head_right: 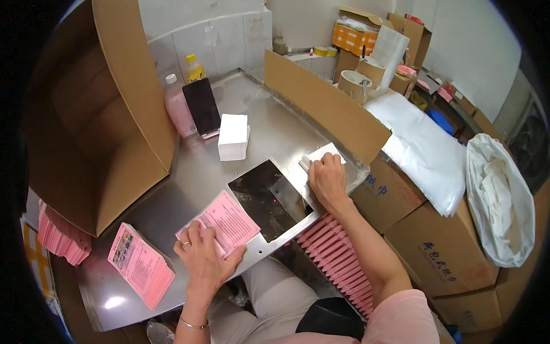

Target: Packaging pink paper products with white inserts using a machine.

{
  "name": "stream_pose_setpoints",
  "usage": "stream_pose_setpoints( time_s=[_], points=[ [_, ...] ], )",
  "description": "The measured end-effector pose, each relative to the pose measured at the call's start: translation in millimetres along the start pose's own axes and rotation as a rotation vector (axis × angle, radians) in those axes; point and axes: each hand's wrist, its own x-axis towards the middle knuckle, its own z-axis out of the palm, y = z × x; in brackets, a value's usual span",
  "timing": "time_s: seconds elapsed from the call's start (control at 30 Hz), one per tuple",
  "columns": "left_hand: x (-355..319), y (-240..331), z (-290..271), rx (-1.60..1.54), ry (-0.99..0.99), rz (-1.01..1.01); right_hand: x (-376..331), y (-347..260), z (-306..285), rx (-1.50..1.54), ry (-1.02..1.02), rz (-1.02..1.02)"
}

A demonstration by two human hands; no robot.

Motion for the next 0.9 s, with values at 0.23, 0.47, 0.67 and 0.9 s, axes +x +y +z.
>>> stream_pose_setpoints(
  time_s=[0.23,0.47,0.67,0.9],
  points=[
    [-1.1,-0.4,3.3,-0.192,-0.261,0.036,3.0,3.8,-16.1,0.126,0.119,-0.026],
    [-9.9,-15.3,-26.1,-0.404,-0.199,-0.076,-86.9,-171.3,-70.9,0.618,0.017,-0.804],
    [-3.6,32.3,-10.7,-0.348,-0.142,-0.11,-23.5,-161.9,24.7,0.542,-0.173,-0.462],
    [-37.2,4.0,-13.0,-0.359,-0.129,0.036,-7.3,-114.4,24.4,0.272,-0.339,-0.237]
  ],
)
